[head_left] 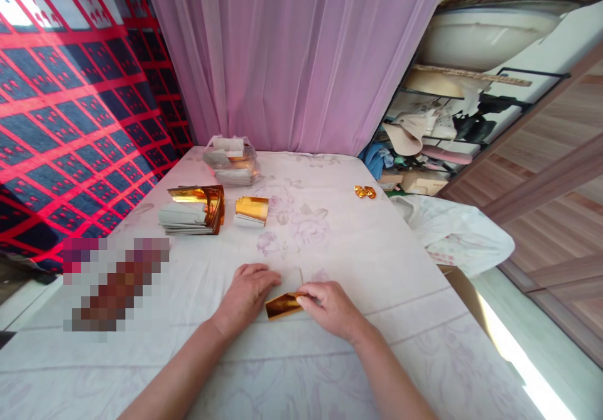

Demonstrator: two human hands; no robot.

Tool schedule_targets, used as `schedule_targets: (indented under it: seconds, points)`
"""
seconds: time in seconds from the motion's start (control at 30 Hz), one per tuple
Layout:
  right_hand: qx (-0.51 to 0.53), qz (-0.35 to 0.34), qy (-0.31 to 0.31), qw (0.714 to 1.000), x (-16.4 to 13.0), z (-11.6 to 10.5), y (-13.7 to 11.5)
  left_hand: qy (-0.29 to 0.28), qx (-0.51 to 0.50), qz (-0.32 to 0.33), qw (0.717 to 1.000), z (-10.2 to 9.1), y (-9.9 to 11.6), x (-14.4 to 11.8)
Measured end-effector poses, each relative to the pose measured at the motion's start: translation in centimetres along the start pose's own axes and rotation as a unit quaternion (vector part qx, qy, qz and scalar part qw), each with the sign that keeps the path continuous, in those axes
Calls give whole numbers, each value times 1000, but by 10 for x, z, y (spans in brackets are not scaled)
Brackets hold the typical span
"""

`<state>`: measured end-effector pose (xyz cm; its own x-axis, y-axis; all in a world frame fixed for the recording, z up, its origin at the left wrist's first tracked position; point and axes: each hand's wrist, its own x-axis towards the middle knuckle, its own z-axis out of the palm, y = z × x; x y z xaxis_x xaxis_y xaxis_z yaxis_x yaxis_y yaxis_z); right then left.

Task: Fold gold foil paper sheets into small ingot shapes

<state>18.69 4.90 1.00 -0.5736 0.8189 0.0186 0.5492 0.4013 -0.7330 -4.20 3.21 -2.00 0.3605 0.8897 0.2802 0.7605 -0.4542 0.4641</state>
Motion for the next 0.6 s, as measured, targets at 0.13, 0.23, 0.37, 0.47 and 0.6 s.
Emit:
schedule_targets:
  seconds: [0.13, 0.23, 0.37, 0.47, 0.6]
  points:
    - [-21, 41, 21, 999, 8, 4, 1, 9, -50, -4, 999, -2, 0, -15]
    - [-59, 56, 26, 996, 15, 8, 2, 67, -55, -27, 996, -6, 6, -19]
    - [-101, 76, 34, 991, 23, 11, 1, 97, -33, 10, 995, -14, 26, -22]
    - [-101, 83, 46, 990, 24, 12, 2, 25, 10, 80, 996, -10, 42, -25]
    - [-101, 90, 53, 989, 24, 15, 7, -10, 74, 85, 994, 10, 50, -31]
